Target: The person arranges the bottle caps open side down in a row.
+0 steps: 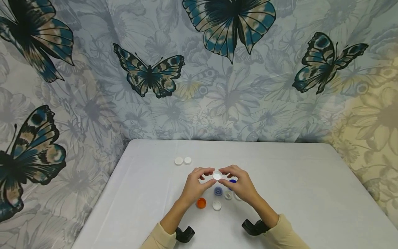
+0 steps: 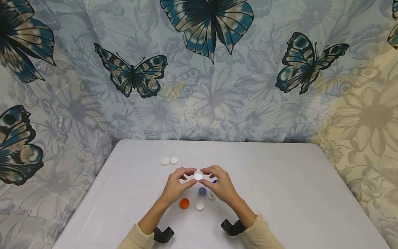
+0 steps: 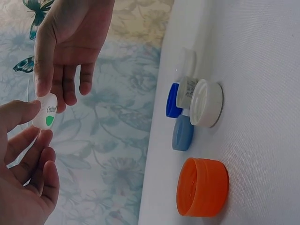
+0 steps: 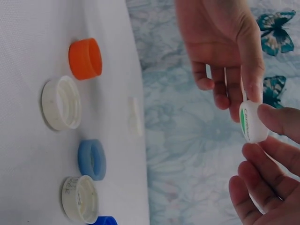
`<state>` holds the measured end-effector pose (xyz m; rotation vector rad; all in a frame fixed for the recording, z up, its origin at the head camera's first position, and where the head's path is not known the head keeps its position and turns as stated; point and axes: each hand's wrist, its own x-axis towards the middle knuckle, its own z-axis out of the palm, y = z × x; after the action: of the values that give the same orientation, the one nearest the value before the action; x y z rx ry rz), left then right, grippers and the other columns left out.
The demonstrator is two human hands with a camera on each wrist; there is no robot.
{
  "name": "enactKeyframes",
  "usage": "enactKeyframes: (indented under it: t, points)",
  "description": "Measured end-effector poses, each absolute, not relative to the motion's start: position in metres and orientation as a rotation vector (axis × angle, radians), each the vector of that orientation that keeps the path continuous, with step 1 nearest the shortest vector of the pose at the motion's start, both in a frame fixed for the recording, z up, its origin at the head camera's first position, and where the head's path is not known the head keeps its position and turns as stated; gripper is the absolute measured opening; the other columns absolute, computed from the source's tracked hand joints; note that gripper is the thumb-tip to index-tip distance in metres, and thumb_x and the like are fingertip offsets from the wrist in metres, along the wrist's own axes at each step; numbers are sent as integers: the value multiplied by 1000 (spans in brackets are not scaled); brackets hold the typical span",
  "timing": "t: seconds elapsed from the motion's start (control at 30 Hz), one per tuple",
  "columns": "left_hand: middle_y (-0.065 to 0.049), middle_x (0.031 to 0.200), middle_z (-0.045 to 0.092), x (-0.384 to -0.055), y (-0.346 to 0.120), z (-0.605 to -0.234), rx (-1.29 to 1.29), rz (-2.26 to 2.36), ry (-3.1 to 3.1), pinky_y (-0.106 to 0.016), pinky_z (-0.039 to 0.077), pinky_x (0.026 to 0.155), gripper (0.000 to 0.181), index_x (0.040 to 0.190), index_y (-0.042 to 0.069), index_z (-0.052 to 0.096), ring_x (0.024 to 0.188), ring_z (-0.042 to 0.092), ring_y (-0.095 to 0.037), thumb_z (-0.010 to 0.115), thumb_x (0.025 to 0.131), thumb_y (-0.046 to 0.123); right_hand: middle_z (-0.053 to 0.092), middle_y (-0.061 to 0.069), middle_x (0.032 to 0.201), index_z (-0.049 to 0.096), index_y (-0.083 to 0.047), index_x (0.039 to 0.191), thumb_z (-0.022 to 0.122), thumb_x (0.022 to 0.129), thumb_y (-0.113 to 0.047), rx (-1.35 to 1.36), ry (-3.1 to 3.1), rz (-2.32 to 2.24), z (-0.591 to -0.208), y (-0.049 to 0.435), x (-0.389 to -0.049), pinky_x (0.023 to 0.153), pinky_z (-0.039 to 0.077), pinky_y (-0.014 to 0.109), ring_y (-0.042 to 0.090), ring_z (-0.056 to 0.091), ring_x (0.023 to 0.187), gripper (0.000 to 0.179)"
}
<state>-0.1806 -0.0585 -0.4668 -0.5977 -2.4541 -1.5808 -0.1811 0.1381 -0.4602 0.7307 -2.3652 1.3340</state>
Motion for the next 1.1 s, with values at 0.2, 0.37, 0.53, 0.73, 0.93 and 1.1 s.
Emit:
enactKeyframes:
  t: [0.2, 0.37, 0.53, 0.73, 0.93, 1.1]
  points:
    - [-2, 103, 70, -179, -58, -467, -596, -1560, -2457, -32, 52, 81, 30, 115, 11, 70, 96, 59, -18, 75, 86, 20, 72, 7, 95, 72, -4, 102, 80, 75, -5, 751, -2291, 1302, -463, 137, -180, 71, 55, 25, 22, 62, 84, 28]
    - [-3, 100, 70, -180, -58, -468, -580, -1542, -2440, -33, 52, 80, 30, 114, 8, 71, 94, 59, -18, 74, 86, 20, 73, 5, 93, 71, -5, 98, 83, 70, -1, 825, -2205, 1120, -468, 136, -180, 68, 55, 28, 17, 61, 84, 31]
    - [-2, 99, 71, -180, -57, -468, -573, -1535, -2424, -32, 53, 79, 29, 113, 9, 71, 94, 60, -17, 74, 86, 21, 72, 4, 90, 71, -5, 97, 84, 67, 3, 844, -2138, 1020, -473, 135, -180, 66, 54, 27, 17, 60, 81, 33]
    - [-2, 99, 71, -179, -57, -468, -566, -1543, -2421, -30, 52, 80, 27, 112, 11, 72, 93, 60, -18, 73, 88, 24, 72, 4, 87, 72, -5, 95, 84, 65, 4, 831, -2100, 1007, -475, 135, -180, 63, 53, 27, 14, 59, 77, 33]
    - [-3, 98, 71, -178, -57, -467, -553, -1561, -2428, -33, 52, 81, 28, 111, 11, 72, 93, 61, -18, 72, 89, 27, 72, 5, 87, 73, -3, 95, 82, 65, 7, 839, -2071, 1003, -475, 135, -180, 64, 52, 24, 16, 59, 76, 33]
    - [-2, 97, 72, -177, -57, -467, -543, -1566, -2432, -35, 53, 81, 27, 111, 10, 72, 93, 61, -18, 72, 89, 25, 71, 5, 91, 74, -2, 96, 82, 65, 8, 831, -2052, 995, -475, 134, -180, 74, 50, 13, 19, 61, 82, 33]
